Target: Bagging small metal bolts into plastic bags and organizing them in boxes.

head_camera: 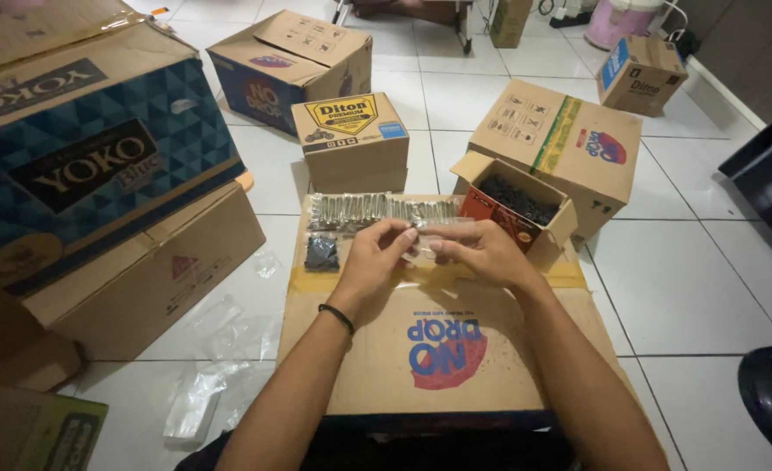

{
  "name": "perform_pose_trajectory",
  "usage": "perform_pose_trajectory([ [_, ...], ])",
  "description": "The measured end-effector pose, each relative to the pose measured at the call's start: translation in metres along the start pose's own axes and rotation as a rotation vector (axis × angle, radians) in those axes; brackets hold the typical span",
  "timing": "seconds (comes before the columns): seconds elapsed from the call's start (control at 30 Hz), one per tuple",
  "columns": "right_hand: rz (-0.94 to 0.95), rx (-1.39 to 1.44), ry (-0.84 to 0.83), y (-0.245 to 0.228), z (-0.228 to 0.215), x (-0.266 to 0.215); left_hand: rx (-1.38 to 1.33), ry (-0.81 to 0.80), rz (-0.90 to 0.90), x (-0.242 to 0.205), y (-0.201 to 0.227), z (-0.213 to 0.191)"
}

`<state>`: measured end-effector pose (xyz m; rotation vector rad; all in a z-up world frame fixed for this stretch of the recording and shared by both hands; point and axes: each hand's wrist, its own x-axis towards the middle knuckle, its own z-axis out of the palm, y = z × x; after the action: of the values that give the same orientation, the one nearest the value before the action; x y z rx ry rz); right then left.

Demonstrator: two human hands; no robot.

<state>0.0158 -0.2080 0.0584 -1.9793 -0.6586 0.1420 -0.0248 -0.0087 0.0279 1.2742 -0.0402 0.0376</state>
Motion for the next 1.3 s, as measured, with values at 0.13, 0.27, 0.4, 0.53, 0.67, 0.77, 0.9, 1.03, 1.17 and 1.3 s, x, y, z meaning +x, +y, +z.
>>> perform_pose_trajectory([
  [0.13,-0.036,-0.013,-0.007,0.002,0.000,0.003,-0.005,-0.056,-0.016,0.000,0.009,0.002],
  [0.27,-0.025,-0.021,-0.045,-0.008,0.003,0.000,-0.063,-0.033,-0.034,0.003,0.005,0.001],
  [0.4,-0.065,-0.030,0.026,0.001,0.005,-0.002,-0.042,-0.037,0.000,0.005,0.001,-0.003],
  [0.53,-0.112,-0.040,0.123,0.002,0.002,0.003,-0.060,-0.002,0.032,0.011,0.004,-0.004],
  [0.67,-0.102,-0.126,0.240,0.009,0.002,-0.004,-0.067,0.019,0.028,0.012,-0.011,-0.007],
  [0.77,-0.162,-0.190,0.296,0.005,-0.005,0.009,-0.066,0.038,0.076,0.026,-0.015,-0.014],
  [0.9,-0.186,-0.262,0.545,0.022,-0.019,0.001,-0.115,0.099,0.063,0.015,-0.007,-0.011],
  [1.03,-0.304,-0.469,0.679,0.048,-0.041,-0.003,-0.113,0.106,0.060,0.015,-0.022,-0.010],
  [1.17,-0.255,-0.869,0.811,0.083,-0.067,0.008,-0.142,0.072,0.090,0.019,-0.016,-0.007],
  [1.3,0.084,-0.975,0.641,0.084,-0.067,0.000,-0.213,0.050,0.045,0.008,0.000,-0.006],
])
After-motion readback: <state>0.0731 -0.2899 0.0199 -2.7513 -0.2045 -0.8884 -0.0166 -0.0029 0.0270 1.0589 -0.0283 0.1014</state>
